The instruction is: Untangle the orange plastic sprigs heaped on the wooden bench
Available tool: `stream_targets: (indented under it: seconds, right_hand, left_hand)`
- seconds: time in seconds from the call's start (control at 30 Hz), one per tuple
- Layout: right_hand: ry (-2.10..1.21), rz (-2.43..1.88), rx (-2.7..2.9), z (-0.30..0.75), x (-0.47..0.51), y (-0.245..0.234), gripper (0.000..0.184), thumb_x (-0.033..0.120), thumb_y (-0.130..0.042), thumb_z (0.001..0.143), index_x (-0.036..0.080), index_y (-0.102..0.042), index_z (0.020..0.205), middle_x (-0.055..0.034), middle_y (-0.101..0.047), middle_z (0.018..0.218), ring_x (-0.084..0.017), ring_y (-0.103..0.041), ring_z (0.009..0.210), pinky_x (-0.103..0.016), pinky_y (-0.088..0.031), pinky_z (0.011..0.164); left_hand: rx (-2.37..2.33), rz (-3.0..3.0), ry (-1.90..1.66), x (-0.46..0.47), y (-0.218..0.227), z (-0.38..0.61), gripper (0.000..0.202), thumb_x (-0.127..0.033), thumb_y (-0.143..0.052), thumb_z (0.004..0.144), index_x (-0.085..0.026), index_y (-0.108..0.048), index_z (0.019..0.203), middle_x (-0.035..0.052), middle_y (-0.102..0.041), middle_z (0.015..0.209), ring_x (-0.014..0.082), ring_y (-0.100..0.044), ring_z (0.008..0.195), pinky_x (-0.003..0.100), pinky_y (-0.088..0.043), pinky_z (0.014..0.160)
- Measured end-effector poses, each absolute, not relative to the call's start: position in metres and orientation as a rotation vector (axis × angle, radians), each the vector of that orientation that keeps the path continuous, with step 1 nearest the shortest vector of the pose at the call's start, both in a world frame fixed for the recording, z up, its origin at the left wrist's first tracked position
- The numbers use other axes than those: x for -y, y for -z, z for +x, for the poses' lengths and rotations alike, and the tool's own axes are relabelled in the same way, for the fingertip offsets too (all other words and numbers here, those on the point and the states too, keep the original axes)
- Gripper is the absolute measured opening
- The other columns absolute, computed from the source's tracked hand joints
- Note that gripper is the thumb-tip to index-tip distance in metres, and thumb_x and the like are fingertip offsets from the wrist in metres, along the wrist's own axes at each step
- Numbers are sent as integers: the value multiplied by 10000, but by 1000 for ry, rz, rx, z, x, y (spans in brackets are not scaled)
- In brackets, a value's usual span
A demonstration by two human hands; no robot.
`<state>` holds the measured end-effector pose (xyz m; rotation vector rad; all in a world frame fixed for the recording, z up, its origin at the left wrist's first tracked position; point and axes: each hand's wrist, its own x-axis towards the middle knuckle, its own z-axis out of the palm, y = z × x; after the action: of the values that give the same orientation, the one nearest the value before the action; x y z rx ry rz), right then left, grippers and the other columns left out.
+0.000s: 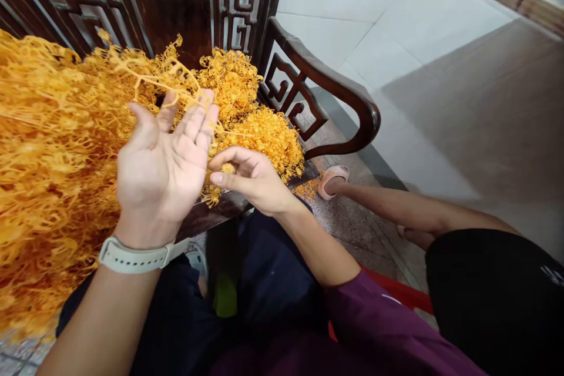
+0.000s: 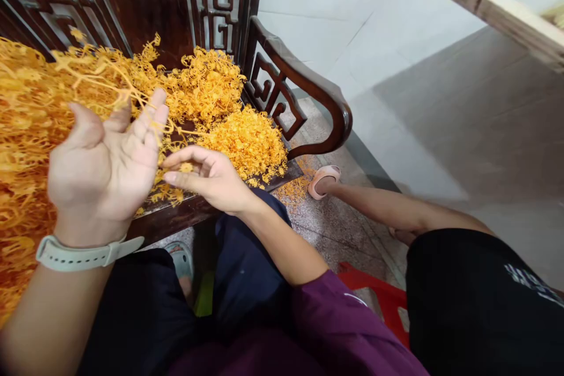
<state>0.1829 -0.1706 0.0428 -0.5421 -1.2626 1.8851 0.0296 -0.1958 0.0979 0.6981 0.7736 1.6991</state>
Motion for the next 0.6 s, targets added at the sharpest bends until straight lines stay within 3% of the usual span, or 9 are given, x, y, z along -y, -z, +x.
stream_targets:
  seconds: [0.13,0.2,0.27,0.33,0.37,0.43,0.5,0.53,0.6]
  right_hand:
    - [-1926,-510,1042,193,164,-48,268,241,-906,814,205,-770,1042,10,-657,919,-91,-559,758,-231,-519,712]
    - [-1991,-458,951,201,160,-53,266,246,-856,835,209,-758,1079,5,-629,907,-93,-523,735,-236,-488,674]
    - [-2010,-423,904,207,157,-55,273,271,-812,844,214,-740,1101,6,-585,877,-96,-464,695,-239,-446,631]
    - [-1982,-433,879,212,154,-56,269,316,-763,866,229,-717,1117,23,-491,817,-100,-362,639,-245,-396,589]
    - [-1955,-455,870,214,152,-55,262,343,-737,884,238,-705,1121,34,-428,788,-106,-302,617,-251,-371,572]
    - [-1895,-499,851,217,149,-54,234,392,-701,916,256,-687,1106,49,-306,749,-123,-190,601,-262,-333,549]
    - [-1841,-510,828,219,147,-53,205,435,-685,944,266,-669,1059,54,-221,735,-138,-123,604,-267,-315,535]
    - [-1818,-497,815,220,146,-53,201,451,-685,954,267,-659,1032,56,-199,734,-142,-111,603,-265,-313,528]
    - [-1792,-453,790,220,144,-53,210,464,-683,969,262,-635,996,58,-182,733,-142,-111,593,-255,-321,515]
  left_hand:
    - [-884,726,-1714,192,-96,24,329,-509,-636,1058,-222,-698,1205,142,-565,1617,320,-532,1553,432,-452,1295]
    - [-959,721,-1718,191,-93,25,525,-648,-648,1011,-200,-667,1284,174,-448,1700,379,-526,1537,493,-441,1290]
    - [-1012,716,-1694,190,-90,24,803,-869,-515,949,-182,-647,1344,189,-397,1725,427,-488,1541,524,-426,1282]
    - [-1060,705,-1642,190,-89,19,936,-949,-422,913,-184,-640,1405,193,-444,1687,435,-491,1517,523,-427,1264]
    - [-1086,691,-1623,189,-89,15,899,-916,-455,931,-197,-630,1441,190,-495,1644,418,-521,1482,514,-442,1242]
    - [-1144,658,-1610,189,-92,5,737,-723,-601,983,-288,-536,1574,144,-592,1545,349,-600,1374,485,-485,1179]
    - [-1211,645,-1621,190,-95,-4,793,-508,-685,978,-404,-354,1691,91,-660,1449,279,-660,1248,450,-522,1109]
    - [-1238,656,-1629,190,-97,-7,835,-484,-688,976,-424,-296,1711,81,-691,1395,260,-677,1198,428,-541,1066]
    - [-1246,751,-1590,193,-99,-8,801,-662,-614,994,-350,-356,1686,112,-753,1265,266,-703,1125,385,-581,950]
